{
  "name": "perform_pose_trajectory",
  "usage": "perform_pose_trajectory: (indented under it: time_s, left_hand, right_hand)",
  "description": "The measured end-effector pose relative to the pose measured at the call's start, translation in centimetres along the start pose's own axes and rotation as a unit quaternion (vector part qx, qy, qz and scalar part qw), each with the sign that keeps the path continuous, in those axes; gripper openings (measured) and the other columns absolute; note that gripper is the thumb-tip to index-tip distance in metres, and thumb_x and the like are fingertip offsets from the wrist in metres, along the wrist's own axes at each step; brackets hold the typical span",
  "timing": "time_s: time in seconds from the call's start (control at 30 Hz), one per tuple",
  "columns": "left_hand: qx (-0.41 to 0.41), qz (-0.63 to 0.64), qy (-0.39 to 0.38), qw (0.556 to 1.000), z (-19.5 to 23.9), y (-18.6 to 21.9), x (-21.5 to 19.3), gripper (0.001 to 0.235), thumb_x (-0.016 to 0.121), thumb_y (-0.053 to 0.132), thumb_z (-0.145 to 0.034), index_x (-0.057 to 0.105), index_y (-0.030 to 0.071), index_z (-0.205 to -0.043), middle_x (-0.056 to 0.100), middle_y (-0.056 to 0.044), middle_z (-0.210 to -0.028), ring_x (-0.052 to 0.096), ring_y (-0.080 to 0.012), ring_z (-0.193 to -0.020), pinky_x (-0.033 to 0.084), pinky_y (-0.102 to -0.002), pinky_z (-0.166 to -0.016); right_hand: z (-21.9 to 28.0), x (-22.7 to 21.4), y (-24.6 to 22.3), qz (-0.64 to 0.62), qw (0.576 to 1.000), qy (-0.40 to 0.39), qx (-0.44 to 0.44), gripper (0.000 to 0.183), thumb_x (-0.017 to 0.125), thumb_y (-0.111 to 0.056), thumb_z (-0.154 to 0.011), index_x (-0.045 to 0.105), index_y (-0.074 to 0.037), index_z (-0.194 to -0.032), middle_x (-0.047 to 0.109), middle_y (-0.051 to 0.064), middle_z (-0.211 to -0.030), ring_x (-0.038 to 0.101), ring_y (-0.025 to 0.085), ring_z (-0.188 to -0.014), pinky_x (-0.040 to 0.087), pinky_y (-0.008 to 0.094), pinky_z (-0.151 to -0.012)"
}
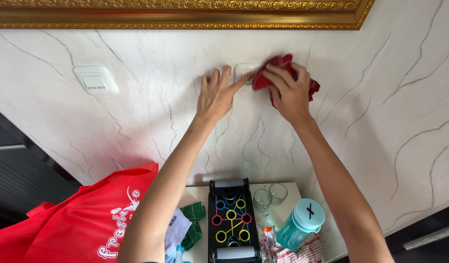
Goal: Cleaning a cabinet and wall switches using a spray bottle and cloth.
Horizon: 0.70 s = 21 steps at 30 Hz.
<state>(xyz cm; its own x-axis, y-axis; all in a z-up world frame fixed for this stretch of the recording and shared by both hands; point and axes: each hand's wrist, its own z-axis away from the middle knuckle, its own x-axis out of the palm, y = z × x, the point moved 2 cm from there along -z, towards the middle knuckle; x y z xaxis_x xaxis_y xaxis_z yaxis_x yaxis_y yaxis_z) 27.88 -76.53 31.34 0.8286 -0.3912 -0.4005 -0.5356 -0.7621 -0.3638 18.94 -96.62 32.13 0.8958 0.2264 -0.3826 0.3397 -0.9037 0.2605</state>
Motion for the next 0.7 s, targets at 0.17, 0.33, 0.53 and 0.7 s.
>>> perform_pose_trajectory:
  time_s: [0.17, 0.33, 0.53, 0.7]
  left_hand:
    - [-0.028, 0.082, -0.025, 0.996, 0.0, -0.9, -1.0, 0.063, 0.074, 0.005, -0.079, 0.065, 0.034, -0.133, 0.053, -0.008, -0.121, 0.056, -0.0261, -0.102, 0.046, -0.045, -0.081]
    - [-0.191, 0.268, 0.065, 0.942, 0.4, -5.4, -0.9, 0.039, 0.063, -0.011, -0.085, 0.067, 0.013, -0.115, 0.054, -0.002, -0.117, 0.063, -0.0179, -0.102, 0.049, -0.039, -0.091]
    - [-0.147, 0.183, 0.0, 0.972, 0.7, -5.5, -2.0, 0.044, 0.065, -0.009, -0.072, 0.058, 0.013, -0.109, 0.043, -0.008, -0.113, 0.055, -0.026, -0.101, 0.041, -0.045, -0.085]
    - [-0.139, 0.203, -0.014, 0.969, 0.6, -6.1, -1.6, 0.04, 0.068, -0.007, -0.074, 0.056, 0.015, -0.106, 0.041, -0.006, -0.113, 0.053, -0.025, -0.105, 0.038, -0.045, -0.084]
  right_hand:
    - [-1.0, 0.7, -1.6, 0.036, 0.996, 0.053, 0.061, 0.048, 0.083, -0.002, -0.083, 0.073, -0.014, -0.129, 0.062, -0.004, -0.143, 0.048, 0.036, -0.124, 0.042, 0.047, -0.107]
    - [-2.1, 1.0, -2.3, 0.041, 0.995, 0.047, 0.082, 0.046, 0.084, -0.008, -0.088, 0.071, -0.014, -0.133, 0.06, -0.001, -0.146, 0.047, 0.037, -0.123, 0.043, 0.049, -0.104]
    - [-3.8, 1.7, -4.2, 0.06, 0.998, 0.01, 0.015, 0.047, 0.086, -0.017, -0.082, 0.074, -0.018, -0.127, 0.062, -0.002, -0.139, 0.049, 0.036, -0.122, 0.043, 0.048, -0.096]
    - [-4.3, 2.3, -6.2, 0.089, 0.993, 0.036, 0.061, 0.043, 0.087, -0.019, -0.083, 0.076, -0.017, -0.125, 0.062, -0.002, -0.138, 0.049, 0.035, -0.12, 0.043, 0.046, -0.096]
